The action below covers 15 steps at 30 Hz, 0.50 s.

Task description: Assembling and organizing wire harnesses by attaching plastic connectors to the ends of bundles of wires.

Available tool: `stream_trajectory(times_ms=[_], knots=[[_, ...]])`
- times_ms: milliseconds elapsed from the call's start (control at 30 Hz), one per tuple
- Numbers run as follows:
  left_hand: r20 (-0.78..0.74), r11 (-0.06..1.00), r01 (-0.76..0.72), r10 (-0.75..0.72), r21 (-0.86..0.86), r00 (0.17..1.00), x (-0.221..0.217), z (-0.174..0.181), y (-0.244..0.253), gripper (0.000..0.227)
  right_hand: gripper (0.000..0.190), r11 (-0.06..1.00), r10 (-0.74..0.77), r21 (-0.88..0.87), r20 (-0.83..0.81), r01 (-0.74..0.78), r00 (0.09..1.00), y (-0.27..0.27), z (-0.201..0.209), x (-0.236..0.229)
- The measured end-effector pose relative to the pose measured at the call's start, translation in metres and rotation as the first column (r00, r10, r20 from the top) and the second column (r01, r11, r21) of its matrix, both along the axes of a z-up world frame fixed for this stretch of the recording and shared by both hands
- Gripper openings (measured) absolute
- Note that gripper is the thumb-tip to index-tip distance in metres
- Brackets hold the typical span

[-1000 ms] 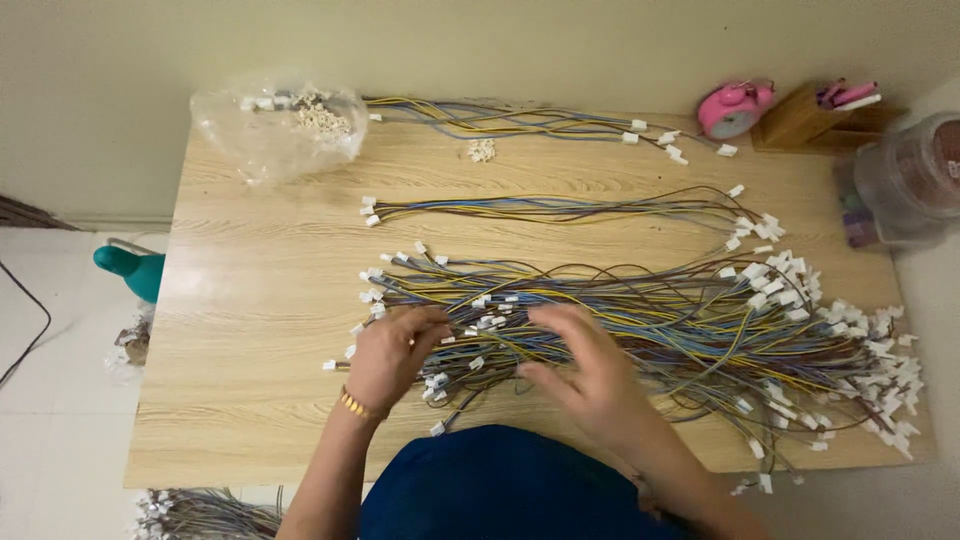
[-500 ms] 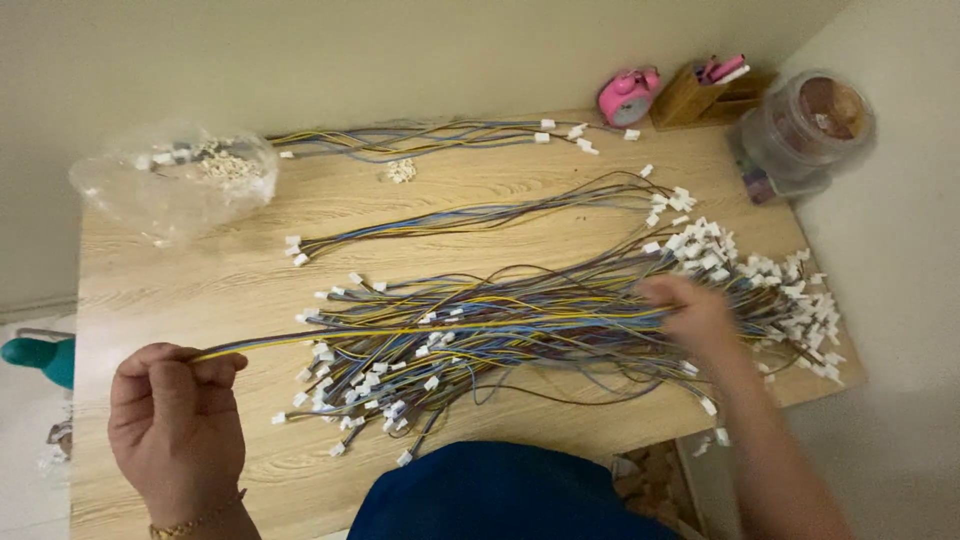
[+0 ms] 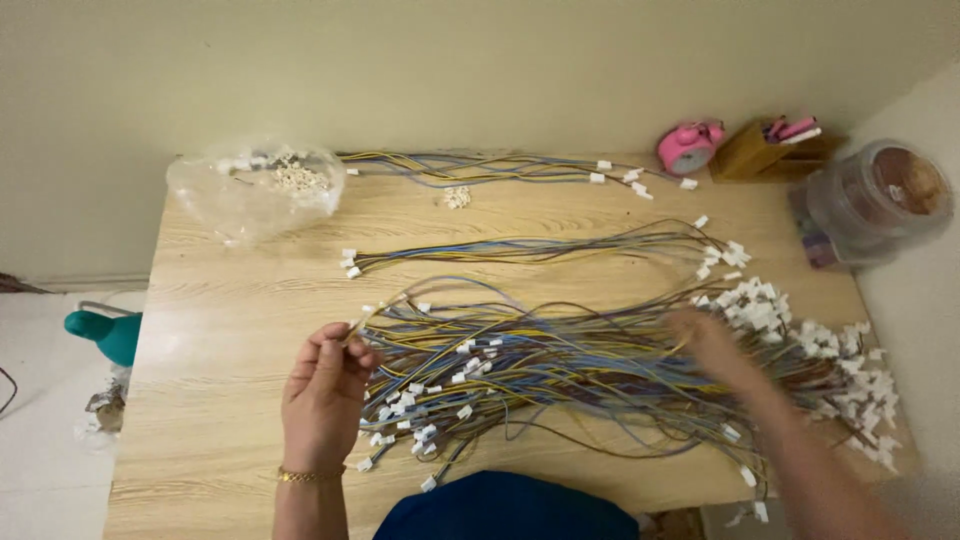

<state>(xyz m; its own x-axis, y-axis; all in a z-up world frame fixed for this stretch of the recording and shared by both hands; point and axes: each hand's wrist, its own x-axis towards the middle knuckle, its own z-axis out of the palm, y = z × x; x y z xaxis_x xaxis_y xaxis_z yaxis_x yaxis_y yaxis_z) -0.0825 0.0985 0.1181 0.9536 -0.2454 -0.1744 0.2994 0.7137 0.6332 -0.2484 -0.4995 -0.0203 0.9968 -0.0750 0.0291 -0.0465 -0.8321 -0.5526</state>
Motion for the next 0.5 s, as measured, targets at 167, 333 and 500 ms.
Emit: stream_trajectory(times_ms=[167, 333, 500], knots=[[-0.002, 0.991, -0.103, 0.104, 0.087, 0.995, 0.009, 0.000, 0.008, 0.019, 0.030, 0.889, -0.213, 0.393, -0.095, 0.233, 0.972, 0.108, 0.138, -0.002], [-0.040, 0.989, -0.120, 0.124, 0.087, 0.992, 0.008, -0.027, -0.003, 0.015, 0.040, 0.945, -0.258, 0.179, -0.107, 0.274, 0.960, 0.008, 0.188, -0.022], [-0.186, 0.979, 0.043, -0.005, 0.198, 0.983, 0.000, -0.058, -0.031, 0.015, 0.057, 0.922, -0.370, -0.279, -0.428, 0.269, 0.825, -0.077, 0.186, 0.005]])
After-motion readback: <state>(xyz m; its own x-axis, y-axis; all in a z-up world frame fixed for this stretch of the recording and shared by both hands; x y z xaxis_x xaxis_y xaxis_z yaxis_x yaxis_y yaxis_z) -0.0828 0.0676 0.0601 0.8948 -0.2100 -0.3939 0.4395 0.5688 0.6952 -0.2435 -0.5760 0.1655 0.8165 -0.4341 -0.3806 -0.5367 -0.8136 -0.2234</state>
